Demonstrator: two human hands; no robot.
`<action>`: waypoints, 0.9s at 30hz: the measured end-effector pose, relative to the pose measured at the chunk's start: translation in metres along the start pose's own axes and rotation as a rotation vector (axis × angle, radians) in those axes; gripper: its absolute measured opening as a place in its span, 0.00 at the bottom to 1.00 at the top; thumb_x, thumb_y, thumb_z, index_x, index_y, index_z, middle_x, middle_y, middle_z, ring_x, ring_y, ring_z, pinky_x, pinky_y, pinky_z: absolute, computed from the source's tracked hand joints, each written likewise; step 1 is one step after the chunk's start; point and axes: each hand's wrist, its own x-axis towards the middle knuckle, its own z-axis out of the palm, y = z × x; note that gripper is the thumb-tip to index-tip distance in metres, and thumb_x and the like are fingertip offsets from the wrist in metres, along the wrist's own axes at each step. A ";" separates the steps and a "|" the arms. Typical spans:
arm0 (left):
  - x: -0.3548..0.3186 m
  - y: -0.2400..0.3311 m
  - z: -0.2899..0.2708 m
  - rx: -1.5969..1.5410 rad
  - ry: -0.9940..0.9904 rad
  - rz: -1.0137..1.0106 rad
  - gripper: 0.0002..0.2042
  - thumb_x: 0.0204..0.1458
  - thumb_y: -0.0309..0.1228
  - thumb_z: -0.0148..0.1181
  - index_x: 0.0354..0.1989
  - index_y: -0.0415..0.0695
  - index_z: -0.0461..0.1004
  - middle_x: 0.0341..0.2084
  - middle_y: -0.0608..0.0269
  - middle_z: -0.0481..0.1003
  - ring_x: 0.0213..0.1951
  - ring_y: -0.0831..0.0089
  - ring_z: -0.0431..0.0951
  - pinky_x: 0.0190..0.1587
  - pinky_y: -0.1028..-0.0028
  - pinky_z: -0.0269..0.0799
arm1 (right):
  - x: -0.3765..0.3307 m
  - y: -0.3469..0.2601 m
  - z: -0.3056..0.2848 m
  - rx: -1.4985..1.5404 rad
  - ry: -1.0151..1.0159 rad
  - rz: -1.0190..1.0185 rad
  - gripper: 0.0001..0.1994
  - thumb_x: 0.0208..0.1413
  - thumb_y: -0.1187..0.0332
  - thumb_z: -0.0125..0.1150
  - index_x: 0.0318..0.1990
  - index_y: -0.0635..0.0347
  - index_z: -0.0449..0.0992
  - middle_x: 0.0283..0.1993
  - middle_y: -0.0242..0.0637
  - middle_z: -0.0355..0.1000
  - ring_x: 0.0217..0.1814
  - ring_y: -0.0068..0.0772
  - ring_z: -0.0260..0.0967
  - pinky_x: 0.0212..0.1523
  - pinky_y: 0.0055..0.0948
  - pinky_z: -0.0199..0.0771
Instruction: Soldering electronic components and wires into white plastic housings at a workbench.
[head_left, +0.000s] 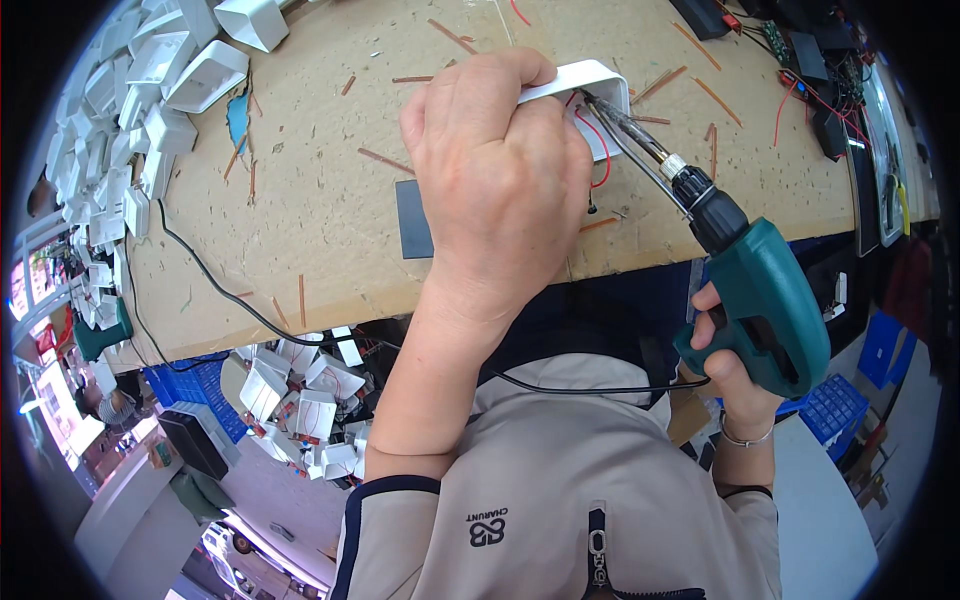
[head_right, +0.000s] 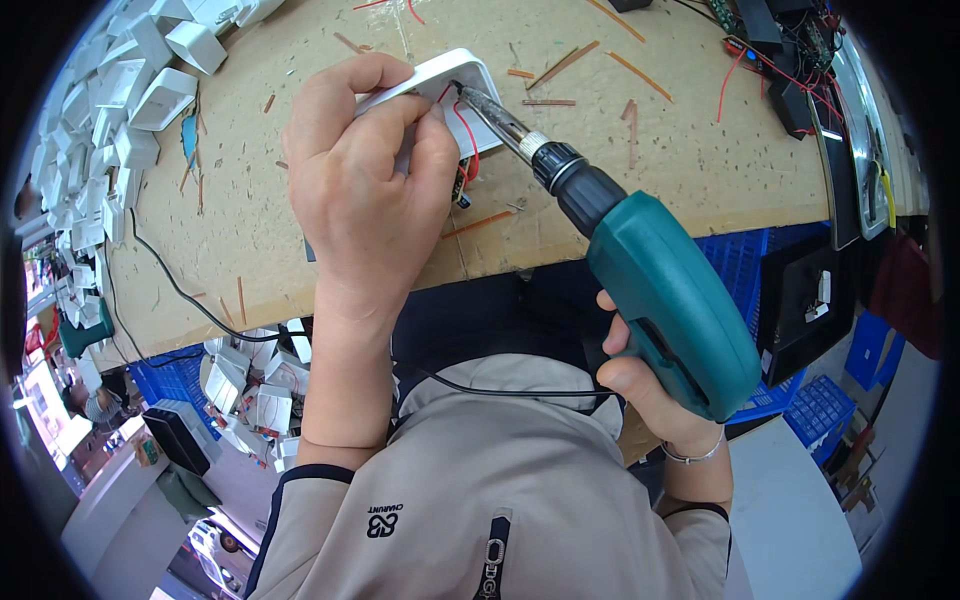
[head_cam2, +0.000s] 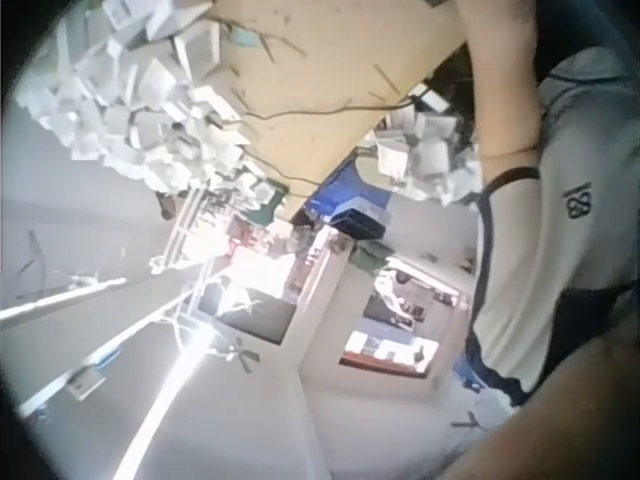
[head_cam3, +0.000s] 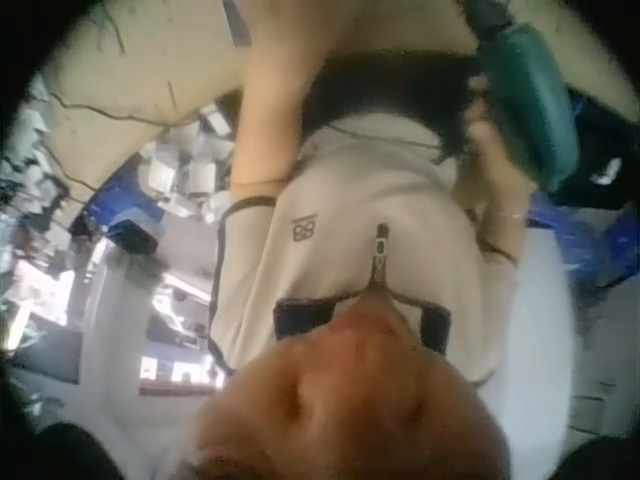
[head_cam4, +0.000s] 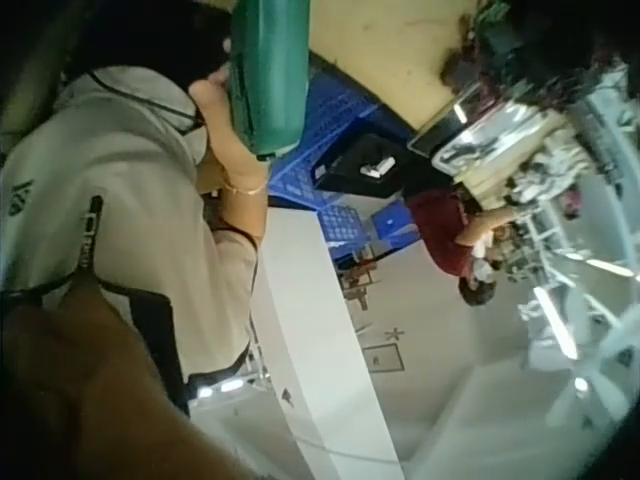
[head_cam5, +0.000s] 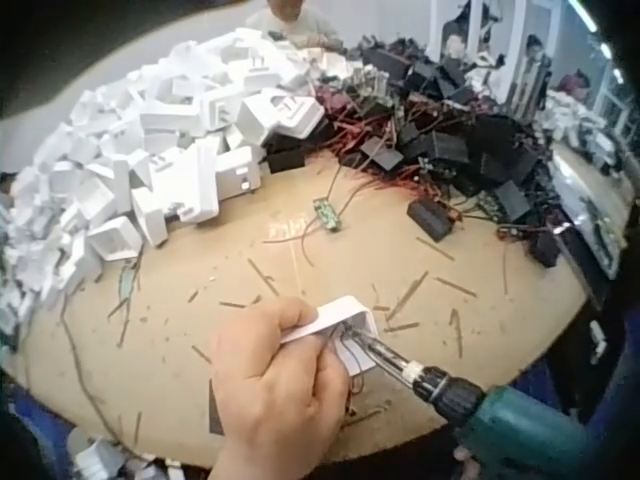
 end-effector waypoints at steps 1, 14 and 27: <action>0.000 0.000 0.000 -0.004 -0.005 -0.006 0.04 0.31 0.22 0.54 0.19 0.39 0.70 0.30 0.63 0.68 0.33 0.68 0.67 0.39 0.70 0.55 | 0.000 0.000 0.000 -0.001 -0.002 -0.005 0.32 0.38 0.56 0.67 0.47 0.71 0.63 0.35 0.41 0.67 0.26 0.22 0.64 0.25 0.18 0.64; 0.004 0.002 -0.003 0.040 0.013 0.014 0.03 0.31 0.20 0.55 0.18 0.37 0.72 0.27 0.62 0.70 0.27 0.68 0.69 0.31 0.74 0.63 | -0.002 -0.001 -0.003 -0.048 0.013 0.047 0.32 0.37 0.57 0.68 0.46 0.70 0.64 0.32 0.39 0.67 0.26 0.22 0.64 0.26 0.19 0.65; 0.004 0.001 -0.003 0.052 -0.002 0.007 0.03 0.31 0.20 0.55 0.18 0.38 0.72 0.28 0.64 0.70 0.28 0.69 0.68 0.32 0.74 0.62 | -0.005 -0.003 -0.006 0.002 -0.015 -0.021 0.22 0.37 0.74 0.67 0.43 0.65 0.69 0.36 0.37 0.70 0.33 0.22 0.68 0.33 0.20 0.70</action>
